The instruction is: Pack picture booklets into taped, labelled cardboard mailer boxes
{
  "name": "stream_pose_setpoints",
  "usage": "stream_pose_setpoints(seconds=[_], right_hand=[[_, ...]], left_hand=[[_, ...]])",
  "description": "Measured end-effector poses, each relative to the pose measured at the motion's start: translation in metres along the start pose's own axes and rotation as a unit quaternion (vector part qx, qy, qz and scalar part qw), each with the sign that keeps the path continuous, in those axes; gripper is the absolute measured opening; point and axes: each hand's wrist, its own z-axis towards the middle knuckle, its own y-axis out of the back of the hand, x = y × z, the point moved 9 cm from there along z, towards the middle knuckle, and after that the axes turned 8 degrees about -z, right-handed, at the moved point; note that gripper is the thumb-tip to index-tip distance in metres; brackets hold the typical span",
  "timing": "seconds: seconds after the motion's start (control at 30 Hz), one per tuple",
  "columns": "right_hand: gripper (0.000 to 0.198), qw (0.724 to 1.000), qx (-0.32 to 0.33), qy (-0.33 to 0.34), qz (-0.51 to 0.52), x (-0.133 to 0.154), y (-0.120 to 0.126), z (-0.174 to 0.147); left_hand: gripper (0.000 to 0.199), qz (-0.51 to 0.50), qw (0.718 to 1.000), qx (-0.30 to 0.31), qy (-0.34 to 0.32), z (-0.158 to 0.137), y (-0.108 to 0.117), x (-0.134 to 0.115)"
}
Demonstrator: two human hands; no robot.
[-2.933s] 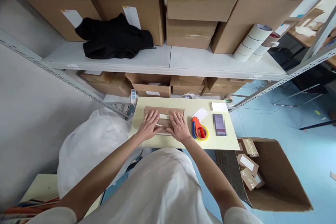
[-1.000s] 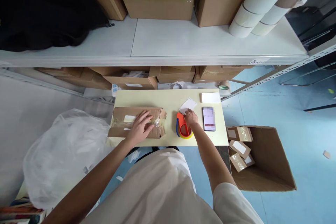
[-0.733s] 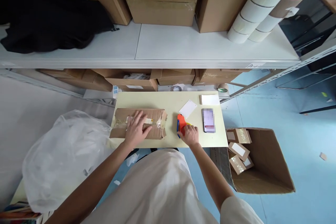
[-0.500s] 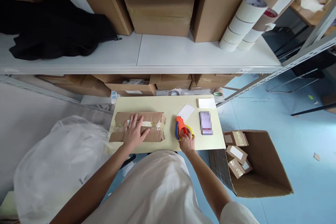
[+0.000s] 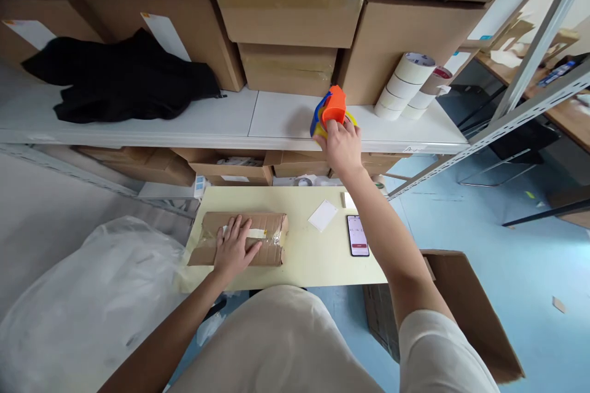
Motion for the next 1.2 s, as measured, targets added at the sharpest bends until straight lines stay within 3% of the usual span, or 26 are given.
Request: stream_pose_setpoints(seconds=[0.17, 0.3, 0.4, 0.47, 0.57, 0.63, 0.67, 0.73, 0.83, 0.93, 1.03, 1.13, 1.2], right_hand=[[0.039, 0.998, 0.039, 0.037, 0.015, -0.008, -0.065, 0.053], [0.047, 0.998, -0.013, 0.044, 0.051, -0.015, -0.067, 0.038], [0.053, 0.992, -0.053, 0.017, 0.116, -0.017, -0.067, -0.023], [0.049, 0.985, -0.018, -0.005, 0.17, -0.012, -0.092, -0.084], [0.051, 0.963, 0.184, -0.045, 0.194, 0.002, -0.172, -0.187], [0.071, 0.923, 0.348, -0.062, 0.15, 0.007, -0.228, -0.251], [0.074, 0.903, 0.405, -0.051, 0.138, 0.011, -0.248, -0.276], [0.067, 0.881, 0.456, -0.027, 0.121, 0.013, -0.271, -0.304], [0.043, 0.89, 0.44, 0.005, 0.117, 0.011, -0.276, -0.307], [0.037, 0.893, 0.432, 0.021, 0.121, 0.006, -0.27, -0.301], [0.033, 0.894, 0.434, -0.006, 0.107, -0.004, -0.26, -0.296], [0.034, 0.913, 0.395, -0.032, 0.102, -0.012, -0.237, -0.287], [0.034, 0.938, 0.327, -0.035, 0.112, -0.013, -0.212, -0.277]], left_hand=[[0.065, -0.009, 1.0, 0.001, 0.005, 0.0, 0.003, 0.001], [0.063, -0.013, 1.0, 0.007, 0.018, 0.0, 0.003, 0.003], [0.061, -0.014, 0.999, 0.012, 0.042, -0.001, 0.0, 0.002], [0.061, -0.022, 0.998, 0.027, 0.05, -0.001, -0.005, -0.005], [0.062, -0.043, 0.997, 0.062, 0.029, 0.0, -0.015, -0.031], [0.062, -0.058, 0.995, 0.084, -0.003, 0.0, -0.021, -0.055], [0.062, -0.065, 0.993, 0.093, -0.022, 0.0, -0.025, -0.068], [0.061, -0.082, 0.989, 0.11, -0.06, -0.001, -0.031, -0.091], [0.058, -0.101, 0.983, 0.126, -0.09, -0.001, -0.038, -0.113], [0.054, -0.105, 0.982, 0.128, -0.094, 0.001, -0.04, -0.118], [0.046, -0.118, 0.981, 0.124, -0.087, 0.008, -0.038, -0.117], [0.038, -0.186, 0.973, 0.129, -0.053, 0.022, -0.037, -0.121], [0.041, -0.275, 0.948, 0.158, 0.015, 0.035, -0.045, -0.125]])
